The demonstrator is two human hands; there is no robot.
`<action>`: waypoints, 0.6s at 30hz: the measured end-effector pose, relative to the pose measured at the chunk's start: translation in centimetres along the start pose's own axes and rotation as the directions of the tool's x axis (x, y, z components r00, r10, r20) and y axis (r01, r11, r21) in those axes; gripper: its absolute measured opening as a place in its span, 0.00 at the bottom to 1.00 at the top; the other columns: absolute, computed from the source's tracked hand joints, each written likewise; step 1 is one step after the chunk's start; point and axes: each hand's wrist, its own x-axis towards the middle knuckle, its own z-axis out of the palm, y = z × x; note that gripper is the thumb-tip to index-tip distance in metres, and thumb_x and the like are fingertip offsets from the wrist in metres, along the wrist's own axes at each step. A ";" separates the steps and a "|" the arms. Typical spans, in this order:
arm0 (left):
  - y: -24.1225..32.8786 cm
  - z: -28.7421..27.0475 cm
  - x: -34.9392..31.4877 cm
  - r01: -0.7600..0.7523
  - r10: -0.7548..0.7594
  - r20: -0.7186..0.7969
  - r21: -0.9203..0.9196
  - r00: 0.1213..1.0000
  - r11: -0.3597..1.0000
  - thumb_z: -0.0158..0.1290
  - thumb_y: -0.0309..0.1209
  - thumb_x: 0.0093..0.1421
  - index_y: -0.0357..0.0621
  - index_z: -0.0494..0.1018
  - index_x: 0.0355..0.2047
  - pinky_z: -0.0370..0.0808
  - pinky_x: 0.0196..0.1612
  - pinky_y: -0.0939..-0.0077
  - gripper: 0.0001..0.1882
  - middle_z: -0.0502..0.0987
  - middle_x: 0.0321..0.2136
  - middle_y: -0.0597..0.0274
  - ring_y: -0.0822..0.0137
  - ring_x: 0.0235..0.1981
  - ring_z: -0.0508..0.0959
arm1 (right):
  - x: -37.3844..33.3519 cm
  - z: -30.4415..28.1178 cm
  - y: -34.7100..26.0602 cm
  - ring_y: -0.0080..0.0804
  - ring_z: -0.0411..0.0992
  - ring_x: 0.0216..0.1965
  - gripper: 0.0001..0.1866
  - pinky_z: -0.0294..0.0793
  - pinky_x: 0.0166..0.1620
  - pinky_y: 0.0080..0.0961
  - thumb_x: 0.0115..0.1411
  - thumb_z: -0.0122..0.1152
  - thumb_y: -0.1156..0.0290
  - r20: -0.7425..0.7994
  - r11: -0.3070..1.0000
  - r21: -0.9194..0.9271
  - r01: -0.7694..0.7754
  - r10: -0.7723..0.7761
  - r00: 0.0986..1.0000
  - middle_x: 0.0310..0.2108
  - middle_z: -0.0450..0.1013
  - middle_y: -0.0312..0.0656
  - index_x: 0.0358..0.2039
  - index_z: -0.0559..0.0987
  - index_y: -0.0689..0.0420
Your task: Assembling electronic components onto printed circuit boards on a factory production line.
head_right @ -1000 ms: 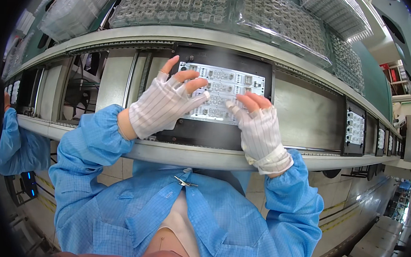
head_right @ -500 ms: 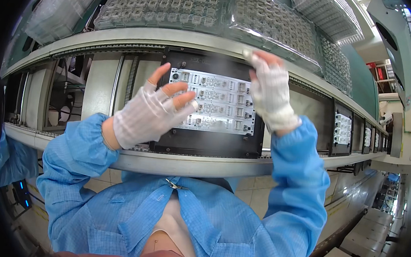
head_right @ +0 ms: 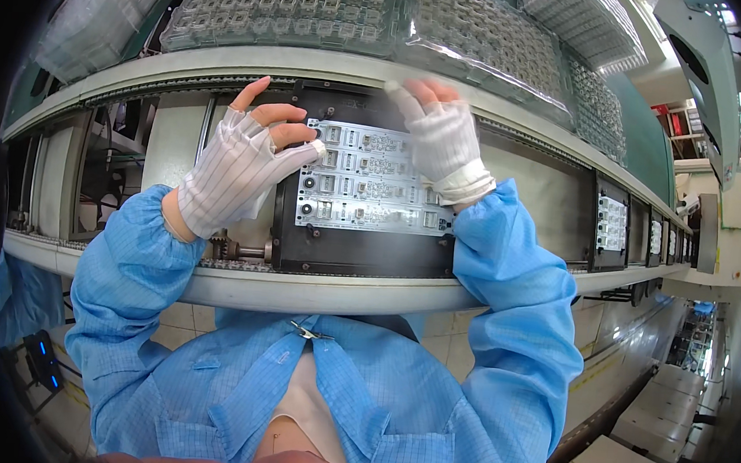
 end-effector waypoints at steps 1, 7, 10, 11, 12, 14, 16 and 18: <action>-0.2 0.2 -0.1 0.001 -0.001 0.000 0.001 1.000 1.000 0.58 0.25 0.50 0.50 0.78 0.40 0.65 0.66 0.45 0.15 0.76 0.38 0.67 0.63 0.47 0.76 | 0.5 -0.4 -0.8 0.45 0.70 0.54 0.35 0.72 0.56 0.36 0.52 0.56 0.87 -0.072 0.994 -0.110 -0.027 0.019 0.997 0.56 0.71 0.44 0.61 0.74 0.46; -1.6 0.6 -0.6 0.106 -0.108 0.053 0.035 0.993 0.994 0.55 0.18 0.49 0.47 0.75 0.45 0.73 0.55 0.58 0.21 0.77 0.37 0.61 0.60 0.44 0.77 | 1.0 -3.1 -1.6 0.45 0.71 0.53 0.33 0.72 0.56 0.36 0.54 0.53 0.87 -0.150 0.981 0.086 -0.174 0.186 0.971 0.54 0.72 0.47 0.60 0.75 0.47; -1.5 0.8 -0.9 0.264 -0.270 0.173 0.059 0.947 0.963 0.54 0.17 0.50 0.46 0.73 0.48 0.76 0.47 0.65 0.24 0.77 0.37 0.58 0.57 0.43 0.77 | -0.6 -1.6 -2.6 0.47 0.71 0.52 0.32 0.70 0.57 0.39 0.51 0.55 0.85 -0.086 0.994 0.110 -0.023 0.033 0.996 0.51 0.74 0.45 0.58 0.77 0.49; -1.7 1.2 -1.3 0.281 -0.289 0.145 0.074 0.946 0.957 0.53 0.17 0.51 0.46 0.71 0.51 0.77 0.42 0.65 0.25 0.78 0.35 0.57 0.55 0.39 0.79 | -0.5 -2.0 -2.6 0.47 0.71 0.52 0.32 0.71 0.56 0.39 0.51 0.55 0.85 -0.127 1.000 0.022 -0.021 0.024 0.992 0.50 0.74 0.45 0.58 0.77 0.49; -1.9 1.1 -1.5 0.277 -0.285 0.146 0.073 0.947 0.958 0.53 0.17 0.51 0.46 0.71 0.51 0.77 0.42 0.65 0.25 0.78 0.35 0.57 0.55 0.39 0.79 | -0.2 -2.7 -2.7 0.47 0.71 0.52 0.32 0.71 0.56 0.40 0.50 0.55 0.84 -0.166 0.998 -0.067 -0.022 0.011 0.986 0.50 0.74 0.44 0.58 0.77 0.49; -1.9 1.0 -1.8 0.487 -0.439 0.216 -0.297 0.872 0.821 0.51 0.18 0.53 0.44 0.71 0.52 0.78 0.40 0.63 0.24 0.78 0.31 0.54 0.52 0.35 0.80 | -0.3 -3.6 -2.3 0.47 0.71 0.52 0.32 0.71 0.56 0.40 0.50 0.56 0.83 -0.226 0.997 -0.008 -0.074 0.071 0.972 0.50 0.74 0.44 0.58 0.77 0.48; -1.7 1.3 -2.1 0.566 -0.486 0.289 -0.418 0.825 0.711 0.48 0.18 0.54 0.45 0.71 0.54 0.78 0.41 0.67 0.25 0.78 0.33 0.54 0.58 0.36 0.81 | -1.1 -3.3 -2.6 0.47 0.71 0.52 0.32 0.71 0.56 0.40 0.50 0.57 0.82 -0.282 0.992 0.063 -0.109 0.122 0.952 0.50 0.74 0.44 0.58 0.77 0.48; -1.5 0.9 -1.8 0.621 -0.501 0.370 -0.525 0.782 0.582 0.44 0.18 0.55 0.45 0.72 0.56 0.79 0.42 0.72 0.27 0.79 0.34 0.55 0.65 0.37 0.82 | -3.1 -2.1 -3.7 0.47 0.70 0.53 0.32 0.69 0.57 0.39 0.50 0.57 0.82 -0.133 0.996 -0.086 -0.021 0.010 0.991 0.51 0.73 0.45 0.58 0.76 0.48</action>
